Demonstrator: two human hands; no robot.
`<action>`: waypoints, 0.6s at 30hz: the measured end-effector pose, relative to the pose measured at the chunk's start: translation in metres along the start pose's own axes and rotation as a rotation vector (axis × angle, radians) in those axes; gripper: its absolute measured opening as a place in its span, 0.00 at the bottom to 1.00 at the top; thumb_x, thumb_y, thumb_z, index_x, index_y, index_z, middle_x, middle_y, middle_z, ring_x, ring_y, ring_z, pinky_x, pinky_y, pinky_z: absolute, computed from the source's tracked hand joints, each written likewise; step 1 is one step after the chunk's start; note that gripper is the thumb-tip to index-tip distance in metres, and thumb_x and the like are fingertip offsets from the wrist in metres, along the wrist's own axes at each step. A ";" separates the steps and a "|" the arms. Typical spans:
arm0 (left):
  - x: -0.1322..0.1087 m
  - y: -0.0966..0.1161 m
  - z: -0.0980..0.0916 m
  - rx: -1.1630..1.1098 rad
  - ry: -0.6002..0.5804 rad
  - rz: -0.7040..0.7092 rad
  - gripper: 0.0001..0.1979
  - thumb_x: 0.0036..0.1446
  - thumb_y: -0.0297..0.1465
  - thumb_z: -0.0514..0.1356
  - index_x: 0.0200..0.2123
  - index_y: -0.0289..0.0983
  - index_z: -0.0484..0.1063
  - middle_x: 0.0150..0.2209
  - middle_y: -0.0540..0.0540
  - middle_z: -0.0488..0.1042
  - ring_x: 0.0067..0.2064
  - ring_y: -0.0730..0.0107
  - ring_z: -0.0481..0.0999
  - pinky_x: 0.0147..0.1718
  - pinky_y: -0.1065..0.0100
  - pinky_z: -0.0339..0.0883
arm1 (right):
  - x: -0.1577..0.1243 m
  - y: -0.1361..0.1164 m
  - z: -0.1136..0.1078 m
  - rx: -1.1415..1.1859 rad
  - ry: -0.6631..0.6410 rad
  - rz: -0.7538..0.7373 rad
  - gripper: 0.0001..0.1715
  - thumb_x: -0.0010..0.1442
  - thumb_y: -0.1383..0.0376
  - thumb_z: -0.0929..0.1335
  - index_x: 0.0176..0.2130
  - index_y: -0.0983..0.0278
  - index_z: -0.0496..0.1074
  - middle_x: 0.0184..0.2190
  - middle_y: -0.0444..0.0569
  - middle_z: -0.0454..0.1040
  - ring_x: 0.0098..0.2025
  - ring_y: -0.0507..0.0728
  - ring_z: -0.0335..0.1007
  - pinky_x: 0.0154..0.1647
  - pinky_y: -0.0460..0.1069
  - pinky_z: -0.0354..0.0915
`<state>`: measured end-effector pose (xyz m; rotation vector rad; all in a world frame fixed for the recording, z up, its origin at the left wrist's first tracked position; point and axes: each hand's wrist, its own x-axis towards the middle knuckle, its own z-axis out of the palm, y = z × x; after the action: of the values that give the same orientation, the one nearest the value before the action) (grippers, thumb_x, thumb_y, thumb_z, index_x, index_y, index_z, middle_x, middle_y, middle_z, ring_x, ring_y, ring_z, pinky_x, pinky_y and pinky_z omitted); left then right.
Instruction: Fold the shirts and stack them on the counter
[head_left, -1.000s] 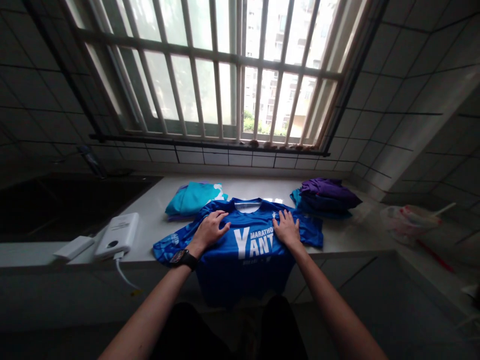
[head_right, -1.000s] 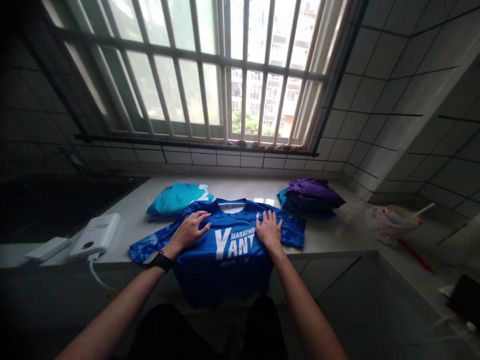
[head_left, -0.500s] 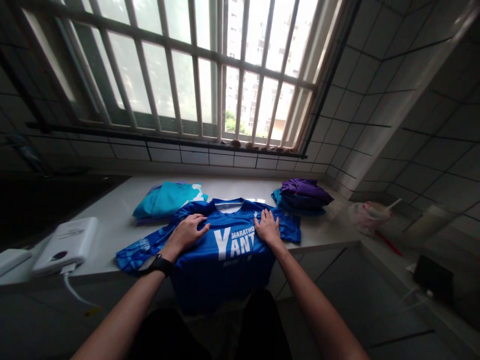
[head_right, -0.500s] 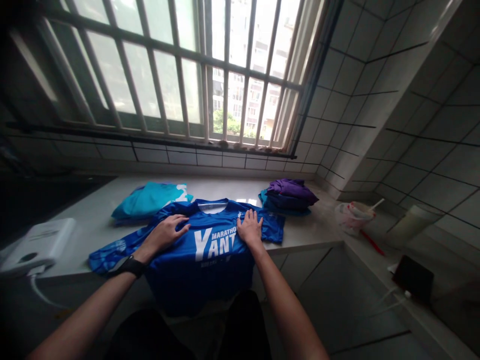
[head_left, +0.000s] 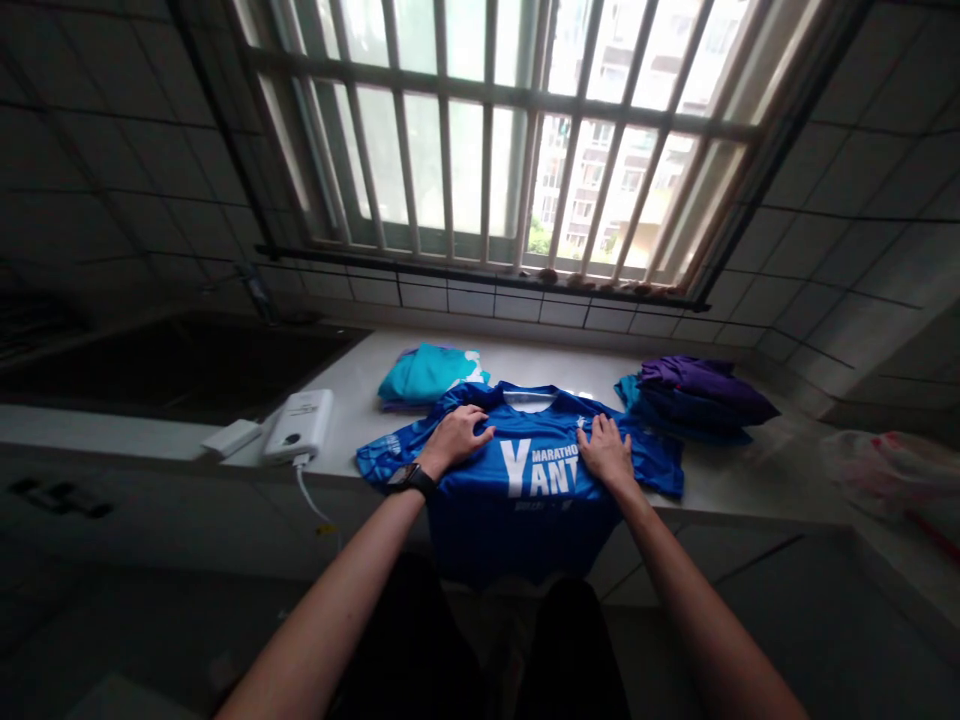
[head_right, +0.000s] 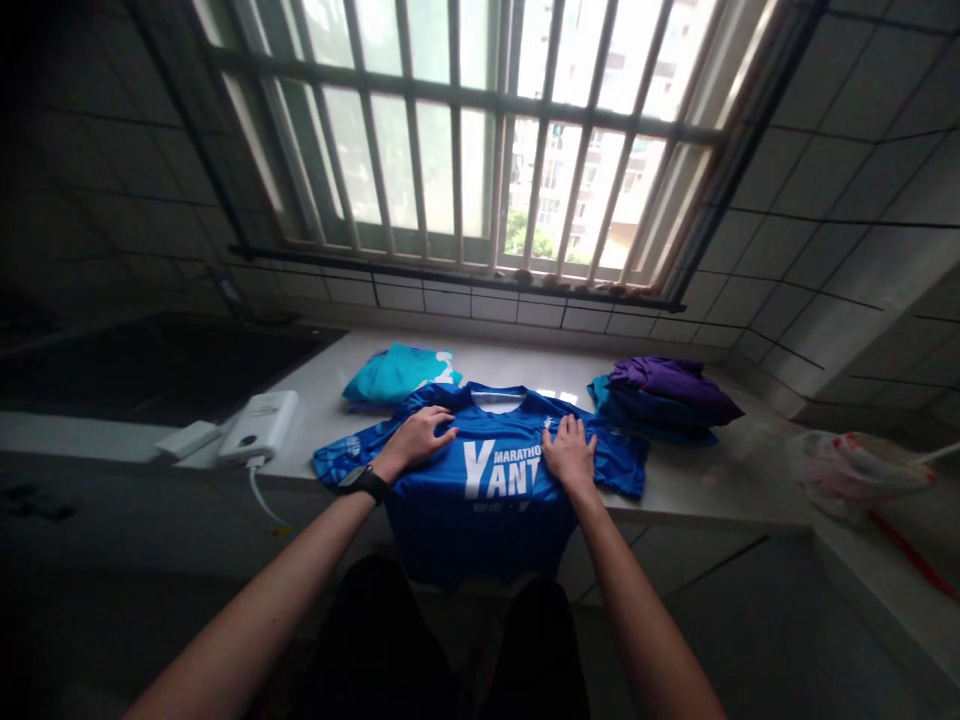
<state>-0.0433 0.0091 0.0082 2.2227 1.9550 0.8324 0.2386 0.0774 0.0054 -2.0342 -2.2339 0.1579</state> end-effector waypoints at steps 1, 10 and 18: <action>0.000 0.001 0.000 0.006 0.000 -0.004 0.20 0.62 0.41 0.57 0.47 0.35 0.80 0.54 0.35 0.78 0.56 0.52 0.76 0.59 0.55 0.69 | 0.001 0.001 0.001 -0.004 0.003 -0.003 0.38 0.73 0.54 0.52 0.73 0.70 0.51 0.75 0.58 0.46 0.75 0.63 0.40 0.73 0.65 0.42; -0.003 0.002 0.002 0.004 0.015 -0.004 0.18 0.63 0.40 0.58 0.47 0.36 0.80 0.54 0.36 0.77 0.55 0.52 0.77 0.58 0.56 0.70 | 0.000 0.003 0.004 -0.004 0.028 -0.011 0.38 0.72 0.53 0.51 0.73 0.70 0.51 0.74 0.58 0.48 0.75 0.64 0.41 0.72 0.66 0.43; -0.002 0.001 0.001 0.038 -0.001 0.013 0.20 0.64 0.40 0.57 0.49 0.33 0.79 0.55 0.35 0.77 0.56 0.53 0.76 0.60 0.57 0.68 | -0.001 0.002 0.002 0.012 0.024 -0.005 0.39 0.72 0.54 0.51 0.73 0.71 0.51 0.74 0.59 0.48 0.75 0.64 0.41 0.73 0.66 0.42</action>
<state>-0.0418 0.0070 0.0068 2.2589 1.9748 0.8020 0.2401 0.0767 0.0036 -2.0137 -2.2188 0.1452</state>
